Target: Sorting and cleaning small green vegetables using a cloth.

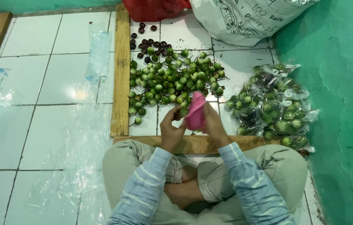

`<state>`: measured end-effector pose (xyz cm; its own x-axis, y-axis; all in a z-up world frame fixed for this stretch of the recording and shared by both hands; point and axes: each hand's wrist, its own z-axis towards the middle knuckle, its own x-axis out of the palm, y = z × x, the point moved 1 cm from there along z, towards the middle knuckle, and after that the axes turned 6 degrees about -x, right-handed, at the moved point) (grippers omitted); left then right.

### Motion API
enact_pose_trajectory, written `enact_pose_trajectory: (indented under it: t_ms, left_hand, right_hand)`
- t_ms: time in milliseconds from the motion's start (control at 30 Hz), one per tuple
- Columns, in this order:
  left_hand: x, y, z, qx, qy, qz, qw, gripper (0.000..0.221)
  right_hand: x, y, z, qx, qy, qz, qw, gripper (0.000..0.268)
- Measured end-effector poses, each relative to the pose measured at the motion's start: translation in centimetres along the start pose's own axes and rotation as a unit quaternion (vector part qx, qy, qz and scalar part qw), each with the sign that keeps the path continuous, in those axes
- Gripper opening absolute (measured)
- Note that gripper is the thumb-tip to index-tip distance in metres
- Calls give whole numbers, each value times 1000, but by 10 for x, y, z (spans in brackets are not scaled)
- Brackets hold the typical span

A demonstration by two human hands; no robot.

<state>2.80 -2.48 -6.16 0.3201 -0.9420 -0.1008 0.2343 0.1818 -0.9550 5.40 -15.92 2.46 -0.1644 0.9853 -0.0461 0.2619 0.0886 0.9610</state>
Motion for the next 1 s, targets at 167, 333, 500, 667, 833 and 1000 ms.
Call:
enact_pose_trajectory:
  t_ms: [167, 333, 500, 667, 833, 1000]
  left_hand:
    - [2, 11, -6, 59, 8, 91, 994, 51]
    - [4, 13, -4, 62, 12, 117, 991, 44]
    - [4, -5, -1, -8, 47, 10, 999, 39]
    - [1, 28, 3, -75, 16, -134, 988, 34]
    - [5, 37, 2, -138, 47, -220, 965, 36]
    - [5, 24, -4, -73, 81, -38, 993, 44]
  right_hand:
    - [10, -79, 12, -198, -23, -87, 976, 40]
    - [1, -73, 13, -223, -48, -120, 966, 24]
    - [-2, -67, 13, -259, -64, -91, 959, 15]
    - [-13, -58, 21, -286, -94, 28, 953, 25]
    - [5, -36, 3, -163, -80, 120, 976, 41]
    - [7, -62, 9, -270, -32, 30, 962, 24]
